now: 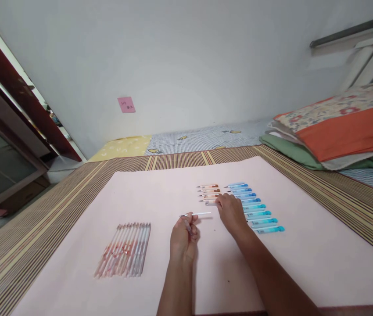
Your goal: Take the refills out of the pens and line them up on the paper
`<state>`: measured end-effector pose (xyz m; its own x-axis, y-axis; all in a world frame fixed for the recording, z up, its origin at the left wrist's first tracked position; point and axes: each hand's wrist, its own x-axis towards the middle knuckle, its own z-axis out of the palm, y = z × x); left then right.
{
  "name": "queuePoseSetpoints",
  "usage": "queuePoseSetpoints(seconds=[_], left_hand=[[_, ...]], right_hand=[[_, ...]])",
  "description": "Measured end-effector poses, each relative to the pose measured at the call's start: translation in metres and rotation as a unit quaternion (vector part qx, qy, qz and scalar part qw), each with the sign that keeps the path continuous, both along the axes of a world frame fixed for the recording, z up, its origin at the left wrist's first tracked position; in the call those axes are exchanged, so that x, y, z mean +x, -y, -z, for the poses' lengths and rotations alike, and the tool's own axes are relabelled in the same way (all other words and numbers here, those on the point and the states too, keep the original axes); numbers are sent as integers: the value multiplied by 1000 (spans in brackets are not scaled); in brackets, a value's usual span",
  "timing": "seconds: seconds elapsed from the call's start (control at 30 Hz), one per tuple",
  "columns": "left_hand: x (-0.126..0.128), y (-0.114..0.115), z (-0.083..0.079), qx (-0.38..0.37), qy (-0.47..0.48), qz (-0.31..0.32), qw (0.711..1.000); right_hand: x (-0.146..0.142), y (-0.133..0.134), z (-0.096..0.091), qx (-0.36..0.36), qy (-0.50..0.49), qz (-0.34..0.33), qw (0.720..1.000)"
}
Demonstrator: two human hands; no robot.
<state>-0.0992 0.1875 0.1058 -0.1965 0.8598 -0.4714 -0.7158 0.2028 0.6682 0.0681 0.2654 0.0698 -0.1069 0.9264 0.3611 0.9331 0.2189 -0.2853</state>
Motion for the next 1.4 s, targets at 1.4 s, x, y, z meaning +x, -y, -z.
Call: queuePoseSetpoints(seconds=[1.4], left_hand=[[5, 1, 3, -38, 7, 1, 999]], right_hand=[[-7, 16, -8, -94, 31, 18, 995]])
